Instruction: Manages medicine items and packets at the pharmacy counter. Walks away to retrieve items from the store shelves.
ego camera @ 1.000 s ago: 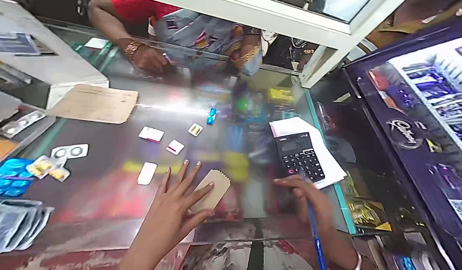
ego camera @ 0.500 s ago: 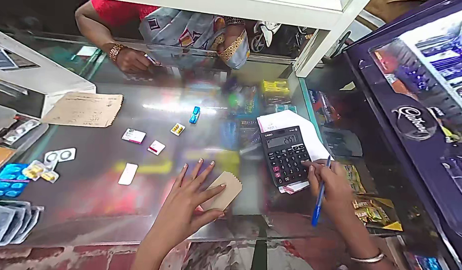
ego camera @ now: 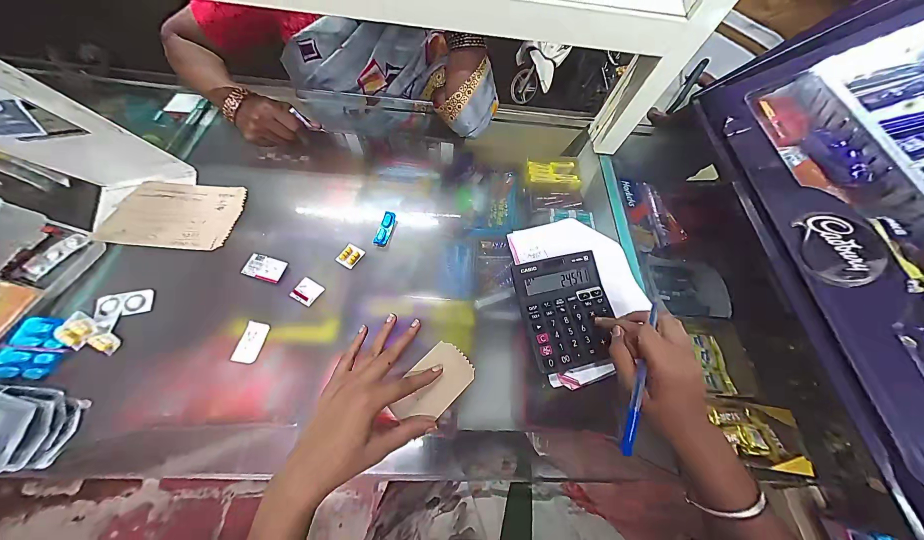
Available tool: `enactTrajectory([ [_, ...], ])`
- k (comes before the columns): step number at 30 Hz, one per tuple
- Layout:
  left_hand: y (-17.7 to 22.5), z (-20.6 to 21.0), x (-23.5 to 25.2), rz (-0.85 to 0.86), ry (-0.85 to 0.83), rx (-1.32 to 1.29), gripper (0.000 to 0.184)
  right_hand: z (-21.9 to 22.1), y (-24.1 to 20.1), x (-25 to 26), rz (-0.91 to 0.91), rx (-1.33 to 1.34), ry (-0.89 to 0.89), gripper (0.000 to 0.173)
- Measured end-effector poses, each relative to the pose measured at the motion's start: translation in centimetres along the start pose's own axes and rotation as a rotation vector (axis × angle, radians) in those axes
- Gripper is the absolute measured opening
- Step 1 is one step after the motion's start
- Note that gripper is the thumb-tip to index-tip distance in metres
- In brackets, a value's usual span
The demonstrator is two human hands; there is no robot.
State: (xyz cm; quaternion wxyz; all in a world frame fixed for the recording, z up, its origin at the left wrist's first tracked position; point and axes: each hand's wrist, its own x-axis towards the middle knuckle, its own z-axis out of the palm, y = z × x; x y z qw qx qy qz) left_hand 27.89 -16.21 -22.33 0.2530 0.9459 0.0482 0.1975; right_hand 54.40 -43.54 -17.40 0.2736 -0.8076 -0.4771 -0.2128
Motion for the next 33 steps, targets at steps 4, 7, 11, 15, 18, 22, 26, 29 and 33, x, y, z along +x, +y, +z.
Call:
enactTrajectory([
  [4, 0.1, -0.1, -0.1, -0.009, -0.008, 0.004, 0.050, 0.2, -1.0, -0.7, -0.033, 0.069, 0.047, 0.021],
  [7, 0.2, -0.2, 0.1, -0.015, -0.029, -0.003, 0.049, 0.6, -1.6, -1.4, -0.068, 0.122, 0.047, 0.017],
  [11, 0.6, -0.7, 0.2, -0.031, -0.082, -0.028, 0.048, 0.6, -2.2, -1.5, -0.096, 0.153, 0.027, 0.022],
  [15, 0.8, -1.4, 0.4, -0.053, -0.135, -0.064, 0.049, 0.4, -2.2, -1.6, -0.115, 0.164, -0.072, 0.026],
  [18, 0.8, -1.5, 0.5, -0.056, -0.153, -0.074, 0.048, 0.7, -2.3, -1.4, -0.122, 0.172, -0.062, 0.026],
  [22, 0.8, -1.1, 0.3, -0.037, -0.089, -0.053, 0.046, 0.6, -2.5, -1.2, -0.158, 0.133, 0.056, 0.025],
  [26, 0.1, 0.1, 0.2, 0.000, -0.016, -0.009, 0.047, 1.1, -1.8, -1.5, -0.129, 0.141, 0.136, 0.018],
  [29, -0.2, -0.1, 0.0, 0.004, -0.013, 0.002, 0.049, 1.6, -1.9, -1.3, -0.139, 0.159, 0.138, 0.018],
  [33, -0.2, 0.1, 0.1, 0.011, -0.009, 0.019, 0.048, 1.4, -1.8, -1.5, -0.147, 0.158, 0.139, 0.017],
])
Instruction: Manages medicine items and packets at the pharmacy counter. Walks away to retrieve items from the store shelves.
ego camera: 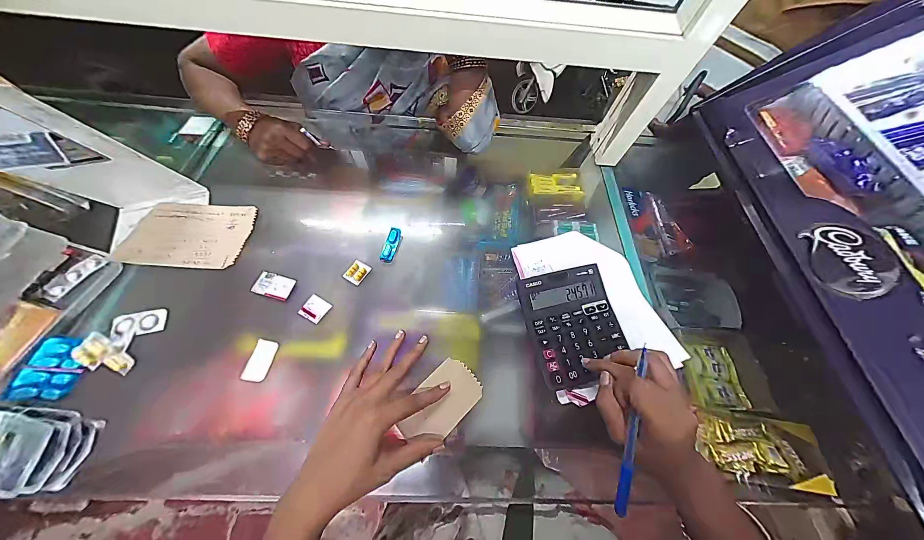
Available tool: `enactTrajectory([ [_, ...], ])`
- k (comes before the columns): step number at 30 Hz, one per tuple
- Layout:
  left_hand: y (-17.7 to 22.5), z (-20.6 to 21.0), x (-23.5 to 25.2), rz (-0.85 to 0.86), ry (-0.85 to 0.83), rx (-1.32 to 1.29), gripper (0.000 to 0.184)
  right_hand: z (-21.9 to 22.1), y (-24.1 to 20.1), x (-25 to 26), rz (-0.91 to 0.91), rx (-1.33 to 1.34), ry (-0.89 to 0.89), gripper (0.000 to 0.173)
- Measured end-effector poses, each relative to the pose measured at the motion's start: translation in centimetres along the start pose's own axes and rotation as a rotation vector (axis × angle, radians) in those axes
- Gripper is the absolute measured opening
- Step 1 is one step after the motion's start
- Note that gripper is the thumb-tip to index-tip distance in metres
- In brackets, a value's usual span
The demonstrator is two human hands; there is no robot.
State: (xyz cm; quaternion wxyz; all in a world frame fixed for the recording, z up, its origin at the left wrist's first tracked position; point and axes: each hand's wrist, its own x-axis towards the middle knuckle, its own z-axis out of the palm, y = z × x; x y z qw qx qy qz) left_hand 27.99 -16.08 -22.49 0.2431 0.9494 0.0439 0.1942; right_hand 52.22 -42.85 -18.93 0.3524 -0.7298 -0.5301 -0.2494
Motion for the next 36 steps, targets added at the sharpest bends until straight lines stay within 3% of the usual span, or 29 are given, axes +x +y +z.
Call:
enactTrajectory([
  [6, -0.1, 0.0, -0.1, -0.003, -0.005, -0.003, 0.048, -0.2, 0.3, 0.1, -0.053, -0.080, -0.143, 0.019],
  [11, -0.1, 0.0, 0.0, 0.002, 0.009, -0.004, 0.047, -1.7, 0.4, 0.1, 0.066, -0.139, 0.024, 0.022],
  [14, 0.0, 0.1, 0.0, -0.001, 0.010, -0.012, 0.048, -2.3, 0.9, -0.4, 0.091, -0.179, 0.037, 0.022],
  [20, 0.0, -0.2, -0.1, -0.007, 0.004, 0.000, 0.048, -2.4, 1.0, 0.3, 0.066, -0.225, -0.190, 0.025],
  [25, -0.8, -1.4, -1.5, -0.082, 0.000, -0.077, 0.046, -2.4, -0.9, 1.6, 0.182, 0.073, -0.066, 0.020],
  [28, -1.8, -2.7, -2.9, -0.143, 0.010, -0.066, 0.045, -0.8, -3.3, 2.0, 0.253, 0.502, -0.117, 0.037],
  [31, -2.8, -3.7, -3.7, -0.180, 0.025, -0.039, 0.046, 2.3, -7.0, 3.0, 0.439, 1.017, -0.250, 0.055],
  [33, -3.2, -4.0, -3.7, -0.193, 0.044, -0.035, 0.047, 4.4, -9.2, 4.0, 0.525, 1.120, -0.352, 0.049],
  [36, -3.4, -4.1, -3.3, -0.198, 0.056, -0.017, 0.048, 7.5, -11.2, 5.8, 0.516, 1.100, -0.536, 0.029],
])
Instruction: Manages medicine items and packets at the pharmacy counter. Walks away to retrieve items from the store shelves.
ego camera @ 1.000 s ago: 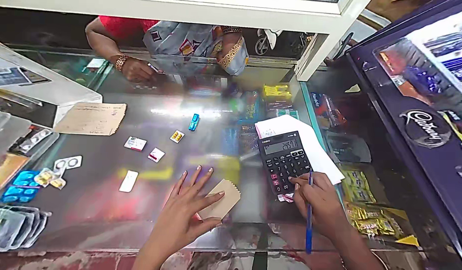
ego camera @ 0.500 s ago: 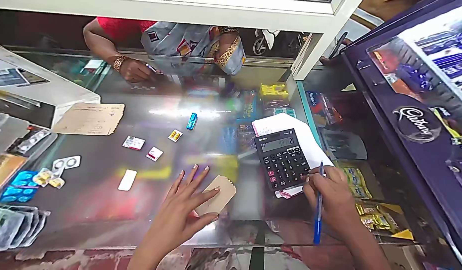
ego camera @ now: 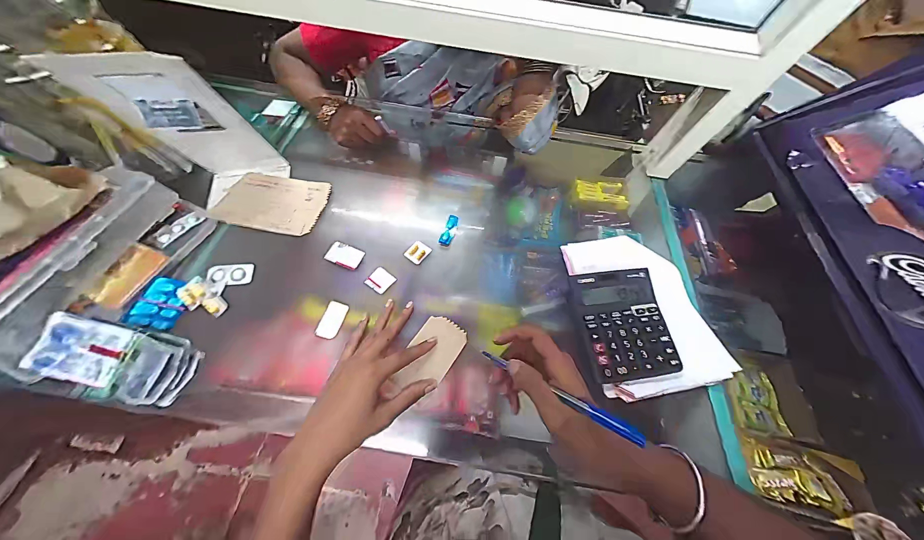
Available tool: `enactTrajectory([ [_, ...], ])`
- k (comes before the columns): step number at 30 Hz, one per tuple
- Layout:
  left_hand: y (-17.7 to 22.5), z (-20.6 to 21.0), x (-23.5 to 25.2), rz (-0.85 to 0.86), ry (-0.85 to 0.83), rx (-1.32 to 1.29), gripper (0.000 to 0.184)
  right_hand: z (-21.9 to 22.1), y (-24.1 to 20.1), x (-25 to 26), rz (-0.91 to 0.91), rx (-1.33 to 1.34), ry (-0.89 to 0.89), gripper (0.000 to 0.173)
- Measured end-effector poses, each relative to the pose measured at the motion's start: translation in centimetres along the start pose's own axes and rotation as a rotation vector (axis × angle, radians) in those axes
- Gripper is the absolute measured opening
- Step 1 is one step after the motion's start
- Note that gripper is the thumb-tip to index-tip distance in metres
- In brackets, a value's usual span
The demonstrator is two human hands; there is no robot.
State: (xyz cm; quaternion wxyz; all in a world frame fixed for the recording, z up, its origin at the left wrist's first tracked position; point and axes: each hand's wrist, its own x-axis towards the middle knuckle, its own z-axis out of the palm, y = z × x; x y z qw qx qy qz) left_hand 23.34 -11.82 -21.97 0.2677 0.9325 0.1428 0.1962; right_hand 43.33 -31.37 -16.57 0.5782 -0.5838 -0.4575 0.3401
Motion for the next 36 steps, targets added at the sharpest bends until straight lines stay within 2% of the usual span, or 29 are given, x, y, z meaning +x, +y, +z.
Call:
enactTrajectory([
  [2, 0.0, -0.2, 0.2, 0.000, -0.014, 0.010, 0.047, 1.5, 1.0, 1.6, 0.039, 0.003, -0.037, 0.030],
  [7, 0.5, -0.7, 0.1, -0.023, -0.080, 0.003, 0.046, 3.3, 3.3, 2.9, -0.030, -0.094, -0.040, 0.011],
  [15, 0.4, -0.4, 0.2, -0.021, -0.068, -0.013, 0.045, 4.0, 4.2, 3.4, -0.200, -0.326, -0.119, 0.020],
  [20, 0.2, -0.3, 0.1, -0.020, -0.058, -0.006, 0.046, 4.2, 4.8, 3.9, -0.275, -0.310, -0.107, 0.011],
  [25, -0.2, 0.4, 0.1, 0.026, 0.027, 0.015, 0.048, 4.4, 4.8, 3.8, -0.342, -0.280, -0.113, 0.013],
  [30, -0.8, 1.0, -0.1, 0.041, 0.066, 0.031, 0.050, 4.5, 3.9, 3.9, -0.310, -0.298, -0.144, 0.012],
  [36, -0.9, 0.9, -0.1, 0.043, 0.056, 0.027, 0.050, 4.6, 4.2, 3.9, -0.352, -0.321, -0.148, 0.013],
])
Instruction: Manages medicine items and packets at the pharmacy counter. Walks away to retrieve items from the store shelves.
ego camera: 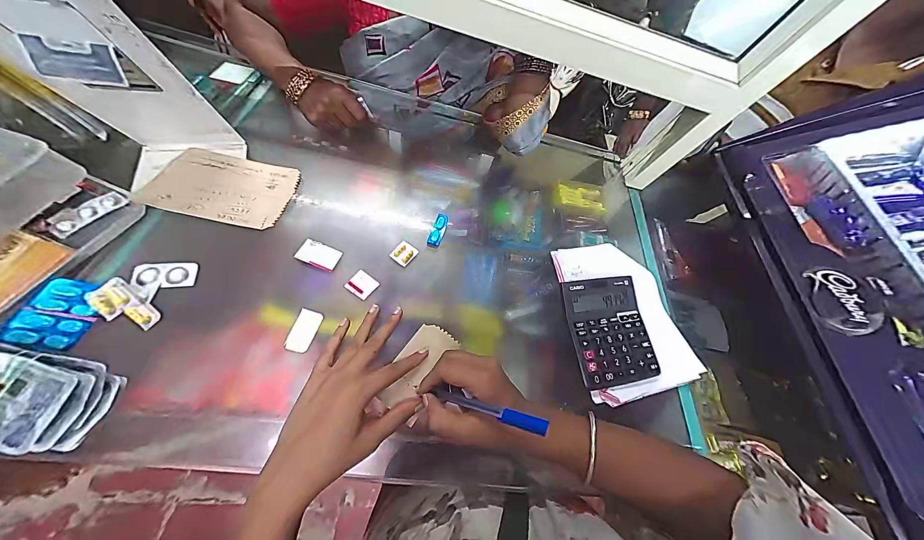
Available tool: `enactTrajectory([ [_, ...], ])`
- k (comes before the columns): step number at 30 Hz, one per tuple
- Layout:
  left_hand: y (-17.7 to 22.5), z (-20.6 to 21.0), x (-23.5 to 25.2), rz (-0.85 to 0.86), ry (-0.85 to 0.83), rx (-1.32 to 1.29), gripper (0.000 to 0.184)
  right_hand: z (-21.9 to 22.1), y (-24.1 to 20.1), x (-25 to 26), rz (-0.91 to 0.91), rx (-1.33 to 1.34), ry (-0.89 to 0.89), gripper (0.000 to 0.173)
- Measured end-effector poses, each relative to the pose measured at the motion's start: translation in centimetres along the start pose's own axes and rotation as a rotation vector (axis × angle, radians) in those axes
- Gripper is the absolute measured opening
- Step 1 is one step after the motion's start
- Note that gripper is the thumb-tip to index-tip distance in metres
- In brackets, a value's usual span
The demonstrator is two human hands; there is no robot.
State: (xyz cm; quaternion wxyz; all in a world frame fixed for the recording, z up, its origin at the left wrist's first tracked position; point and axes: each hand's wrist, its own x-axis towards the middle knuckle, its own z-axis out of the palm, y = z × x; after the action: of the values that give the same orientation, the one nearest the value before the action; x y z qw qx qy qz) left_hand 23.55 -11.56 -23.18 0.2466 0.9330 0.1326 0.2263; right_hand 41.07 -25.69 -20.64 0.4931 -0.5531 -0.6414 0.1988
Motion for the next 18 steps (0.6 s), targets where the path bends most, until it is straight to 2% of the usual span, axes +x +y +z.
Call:
enactTrajectory([
  [7, 0.3, -0.1, 0.2, -0.003, -0.011, 0.003, 0.049, -0.1, -0.1, -0.1, 0.032, -0.019, 0.013, 0.009],
  [12, 0.9, -0.9, 0.2, -0.047, -0.073, -0.026, 0.045, 0.0, 0.1, -0.3, 0.074, -0.076, 0.010, 0.020],
  [18, 1.1, -1.3, 0.4, -0.060, -0.104, -0.064, 0.043, -0.2, 0.2, -0.3, 0.122, -0.015, -0.016, 0.014],
])
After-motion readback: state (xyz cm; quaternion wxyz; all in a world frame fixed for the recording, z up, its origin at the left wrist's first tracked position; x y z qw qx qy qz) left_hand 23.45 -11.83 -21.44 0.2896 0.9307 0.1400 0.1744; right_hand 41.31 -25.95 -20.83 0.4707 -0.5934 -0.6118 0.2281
